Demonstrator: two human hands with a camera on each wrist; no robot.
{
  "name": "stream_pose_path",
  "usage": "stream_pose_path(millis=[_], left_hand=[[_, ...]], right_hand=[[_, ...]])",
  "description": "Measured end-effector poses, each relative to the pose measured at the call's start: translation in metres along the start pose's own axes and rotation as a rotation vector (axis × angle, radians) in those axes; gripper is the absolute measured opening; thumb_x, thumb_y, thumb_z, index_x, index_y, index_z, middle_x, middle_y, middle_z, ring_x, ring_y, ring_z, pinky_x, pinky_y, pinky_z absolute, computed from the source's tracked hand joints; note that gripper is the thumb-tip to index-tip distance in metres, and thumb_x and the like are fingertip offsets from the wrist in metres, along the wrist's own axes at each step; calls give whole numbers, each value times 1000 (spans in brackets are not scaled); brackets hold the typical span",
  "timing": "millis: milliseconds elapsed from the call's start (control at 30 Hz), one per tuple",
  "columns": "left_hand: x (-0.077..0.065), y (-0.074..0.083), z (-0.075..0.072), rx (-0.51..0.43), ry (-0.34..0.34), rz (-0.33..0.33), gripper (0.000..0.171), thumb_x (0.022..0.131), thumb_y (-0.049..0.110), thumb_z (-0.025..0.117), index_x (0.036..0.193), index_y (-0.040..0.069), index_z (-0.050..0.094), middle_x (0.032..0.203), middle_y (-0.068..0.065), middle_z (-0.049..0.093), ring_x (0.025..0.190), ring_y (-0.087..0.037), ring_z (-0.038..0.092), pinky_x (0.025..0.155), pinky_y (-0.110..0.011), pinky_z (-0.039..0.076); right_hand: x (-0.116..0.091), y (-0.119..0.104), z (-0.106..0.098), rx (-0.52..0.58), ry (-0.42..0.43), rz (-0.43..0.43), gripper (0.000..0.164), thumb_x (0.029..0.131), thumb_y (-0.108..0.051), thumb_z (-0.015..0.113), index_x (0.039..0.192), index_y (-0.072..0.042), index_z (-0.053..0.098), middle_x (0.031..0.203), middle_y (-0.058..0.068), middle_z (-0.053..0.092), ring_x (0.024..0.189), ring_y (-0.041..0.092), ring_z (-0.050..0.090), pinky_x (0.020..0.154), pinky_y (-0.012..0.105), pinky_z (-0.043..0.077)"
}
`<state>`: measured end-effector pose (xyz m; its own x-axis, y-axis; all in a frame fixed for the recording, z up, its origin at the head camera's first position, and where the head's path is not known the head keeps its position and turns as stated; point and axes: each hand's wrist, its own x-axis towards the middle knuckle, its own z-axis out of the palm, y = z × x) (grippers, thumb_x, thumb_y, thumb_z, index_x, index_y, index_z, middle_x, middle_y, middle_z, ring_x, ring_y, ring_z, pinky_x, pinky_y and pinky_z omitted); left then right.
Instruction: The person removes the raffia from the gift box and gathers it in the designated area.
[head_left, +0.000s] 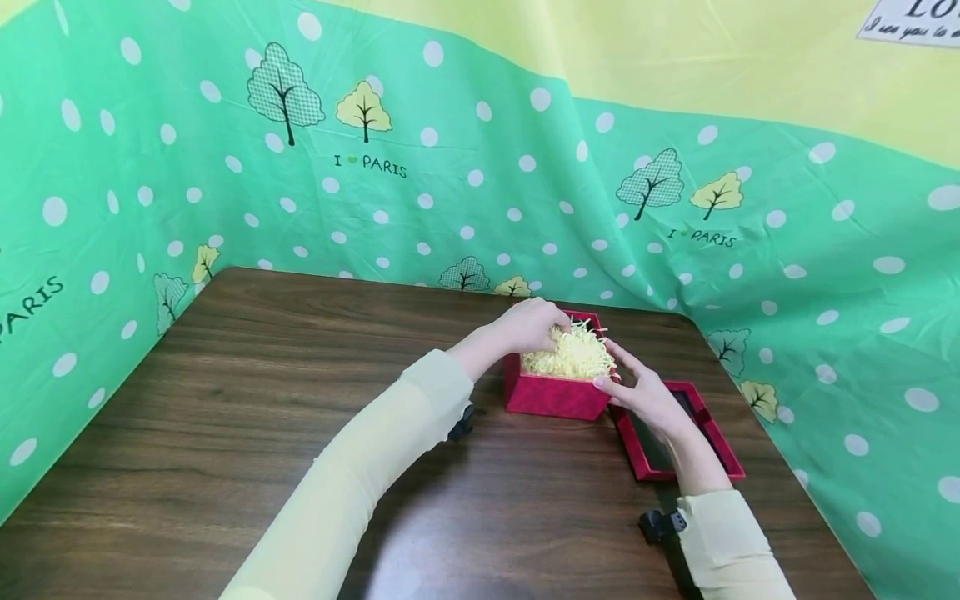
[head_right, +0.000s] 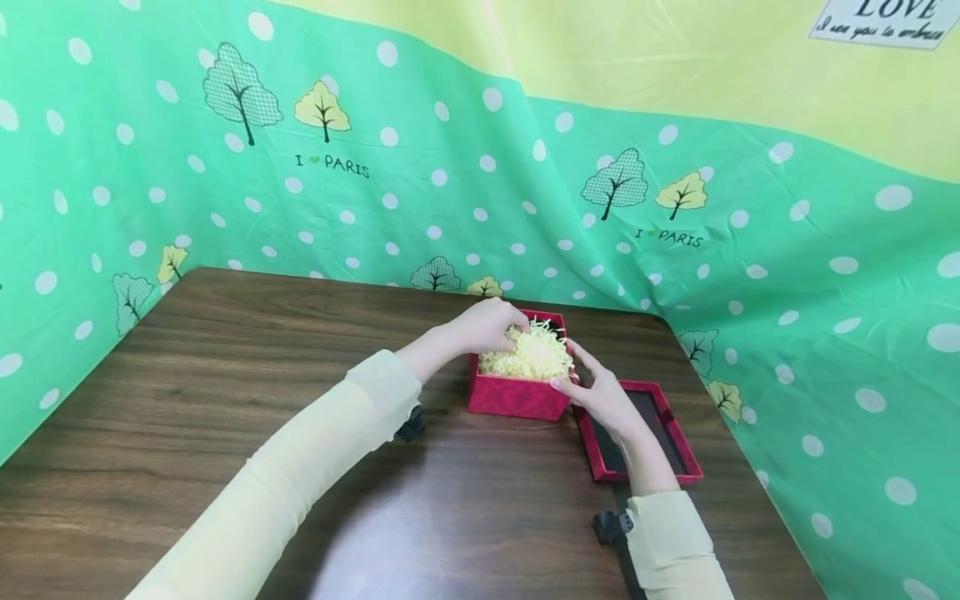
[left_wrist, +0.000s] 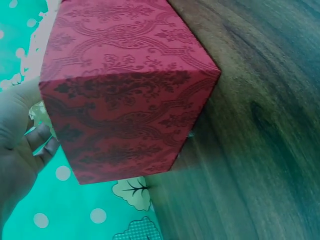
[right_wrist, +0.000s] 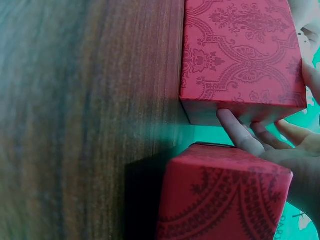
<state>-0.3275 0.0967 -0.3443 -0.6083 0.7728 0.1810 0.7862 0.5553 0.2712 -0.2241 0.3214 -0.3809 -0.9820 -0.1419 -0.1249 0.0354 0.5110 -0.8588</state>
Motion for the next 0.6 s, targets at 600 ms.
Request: stream_pose_path(millis=[600], left_hand=[[-6, 13, -28, 1, 188, 15, 26, 81, 9, 64, 105, 15, 72, 102, 3, 70, 71, -8, 55, 66, -21, 47]], right_hand=[[-1, 0, 0, 43, 18, -31, 78, 89, -29, 66, 150, -12, 21, 151, 19, 23, 132, 37, 30, 89, 40, 51]])
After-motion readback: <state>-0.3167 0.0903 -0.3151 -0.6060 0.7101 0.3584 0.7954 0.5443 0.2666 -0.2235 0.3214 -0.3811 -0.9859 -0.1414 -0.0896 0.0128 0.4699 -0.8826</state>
